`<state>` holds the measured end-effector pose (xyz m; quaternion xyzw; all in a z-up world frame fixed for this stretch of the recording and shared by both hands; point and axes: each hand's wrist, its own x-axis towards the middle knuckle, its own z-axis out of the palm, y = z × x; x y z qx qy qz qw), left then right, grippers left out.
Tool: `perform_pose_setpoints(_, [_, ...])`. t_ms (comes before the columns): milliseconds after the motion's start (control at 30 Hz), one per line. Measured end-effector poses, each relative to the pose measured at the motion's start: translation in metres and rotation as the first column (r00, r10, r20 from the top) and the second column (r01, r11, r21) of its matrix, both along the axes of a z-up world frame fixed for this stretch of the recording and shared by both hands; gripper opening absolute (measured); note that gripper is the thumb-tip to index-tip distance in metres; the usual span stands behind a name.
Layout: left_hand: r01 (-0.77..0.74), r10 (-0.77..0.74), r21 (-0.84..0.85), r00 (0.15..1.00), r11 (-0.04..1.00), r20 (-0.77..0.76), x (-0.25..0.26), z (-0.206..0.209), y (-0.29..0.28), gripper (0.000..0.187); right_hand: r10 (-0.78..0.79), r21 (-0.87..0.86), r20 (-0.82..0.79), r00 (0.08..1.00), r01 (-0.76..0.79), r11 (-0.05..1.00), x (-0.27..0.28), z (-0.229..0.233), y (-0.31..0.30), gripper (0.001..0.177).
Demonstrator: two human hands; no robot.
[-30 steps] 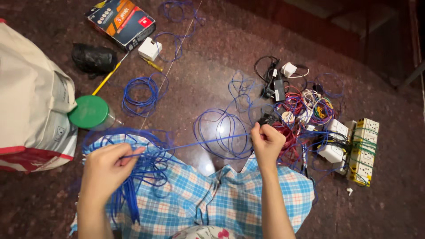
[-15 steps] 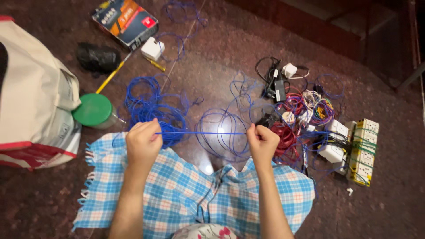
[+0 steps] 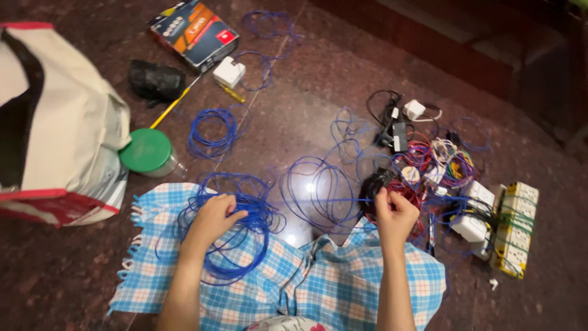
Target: The person untangles and separates individual blue wires from a large coiled bunch by hand while sitting on the floor.
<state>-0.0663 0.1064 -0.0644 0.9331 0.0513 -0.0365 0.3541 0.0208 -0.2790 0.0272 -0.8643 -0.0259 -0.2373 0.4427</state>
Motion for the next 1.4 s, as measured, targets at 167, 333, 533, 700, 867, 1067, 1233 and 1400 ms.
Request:
perform_pose_setpoints(167, [0.056, -0.026, -0.109, 0.964, 0.992, 0.266, -0.013, -0.02, 0.005, 0.047, -0.032, 0.016, -0.008, 0.999, 0.032, 0.999, 0.005, -0.024, -0.022, 0.032])
perform_pose_setpoints(333, [0.023, -0.023, -0.007, 0.998, 1.0, 0.06, -0.024, 0.004, 0.009, 0.051, -0.11, 0.116, 0.107, 0.988, 0.097, 0.988, 0.015, -0.033, -0.071, 0.038])
perform_pose_setpoints(533, [-0.25, 0.246, -0.043, 0.88, 0.967, 0.406, -0.038, 0.029, 0.022, 0.062, -0.322, 0.04, 0.248, 0.914, 0.322, 0.946, 0.024, -0.036, -0.137, 0.04])
perform_pose_setpoints(700, [-0.351, 0.231, 0.09, 0.766, 0.932, 0.6, -0.047, 0.058, 0.044, 0.062, -0.417, -0.03, 0.274, 0.866, 0.441, 0.897, 0.033, -0.05, -0.188, 0.042])
perform_pose_setpoints(867, [-0.191, 0.156, 0.006, 0.817, 0.982, 0.555, -0.05, 0.066, 0.04, 0.043, -0.391, -0.38, -0.183, 0.902, 0.302, 0.874, 0.038, -0.073, -0.173, 0.03])
perform_pose_setpoints(1067, [-0.128, 0.131, -0.039, 0.869, 0.991, 0.478, -0.052, 0.059, 0.031, 0.044, 0.246, -0.4, -0.282, 0.927, -0.347, 0.848, 0.024, -0.067, -0.01, 0.04])
perform_pose_setpoints(1233, [-0.116, 0.107, -0.008, 0.879, 0.993, 0.464, -0.057, 0.044, 0.026, 0.045, 0.717, 0.053, -0.371, 0.59, -0.757, 0.651, -0.044, -0.024, 0.138, 0.024])
perform_pose_setpoints(1400, [-0.117, 0.072, 0.073, 0.889, 0.99, 0.451, -0.065, 0.035, 0.022, 0.049, 0.711, 0.122, -0.412, 0.57, -0.738, 0.663, -0.066, -0.018, 0.194, 0.027])
